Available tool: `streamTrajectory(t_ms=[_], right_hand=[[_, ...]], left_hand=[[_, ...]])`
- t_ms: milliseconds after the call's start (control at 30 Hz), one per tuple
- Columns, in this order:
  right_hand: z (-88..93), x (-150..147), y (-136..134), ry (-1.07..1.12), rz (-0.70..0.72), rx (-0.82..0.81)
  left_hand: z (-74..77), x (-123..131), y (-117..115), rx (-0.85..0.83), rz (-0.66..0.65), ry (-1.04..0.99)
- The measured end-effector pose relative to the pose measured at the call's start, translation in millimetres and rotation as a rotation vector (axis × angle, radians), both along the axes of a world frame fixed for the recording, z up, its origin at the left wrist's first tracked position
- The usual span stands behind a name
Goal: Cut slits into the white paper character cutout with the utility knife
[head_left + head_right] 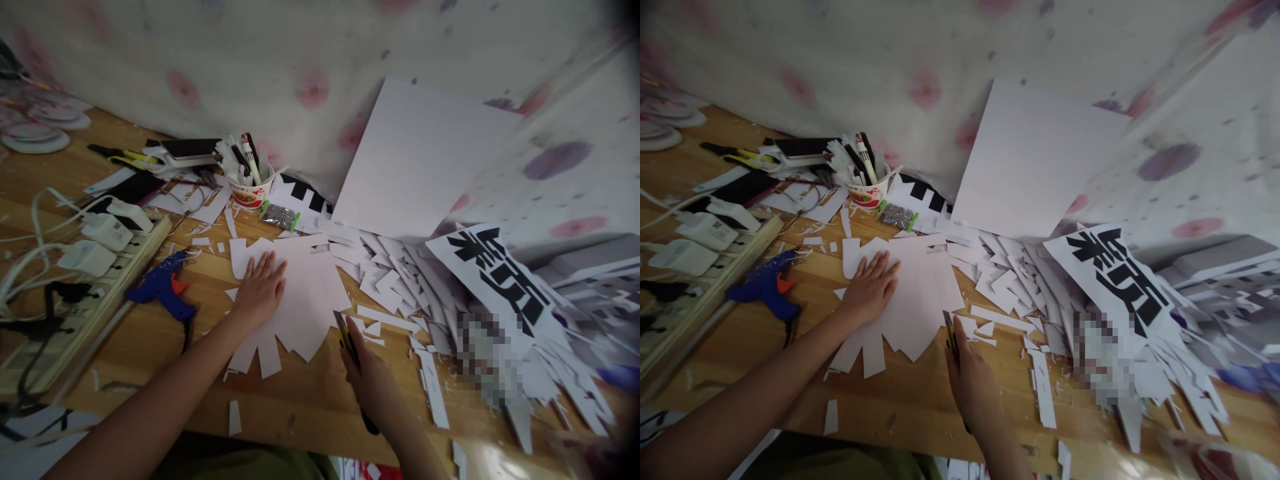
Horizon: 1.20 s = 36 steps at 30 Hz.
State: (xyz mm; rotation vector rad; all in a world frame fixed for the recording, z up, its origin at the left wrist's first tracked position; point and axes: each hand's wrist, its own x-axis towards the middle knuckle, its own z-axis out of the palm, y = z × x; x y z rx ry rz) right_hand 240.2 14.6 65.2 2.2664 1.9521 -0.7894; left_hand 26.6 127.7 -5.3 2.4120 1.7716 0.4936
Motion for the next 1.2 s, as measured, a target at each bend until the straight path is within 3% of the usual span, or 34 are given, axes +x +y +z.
streamTrajectory(t_ms=[167,400,633,933,1067,1200], right_hand=[[-16.0,21,12,0.001,-0.043,0.192],[-36.1,57,31,-0.382,-0.131,0.275],[-47.0,67,32,-0.341,-0.11,0.303],[-48.4,67,23,-0.14,-0.278,0.372],[-51.8,72,25,-0.229,-0.263,0.355],[-50.5,69,29,-0.301,-0.218,0.498]], left_hand=[[5.4,-8,1,-0.006,0.019,-0.142],[2.6,-30,-23,0.034,0.168,-0.407],[8.8,-33,-42,-0.056,0.239,-0.582],[12.6,-25,-50,-0.09,0.27,-0.642],[16.5,-26,-55,-0.101,0.287,-0.735],[23.6,-27,-59,-0.127,0.333,-0.781]])
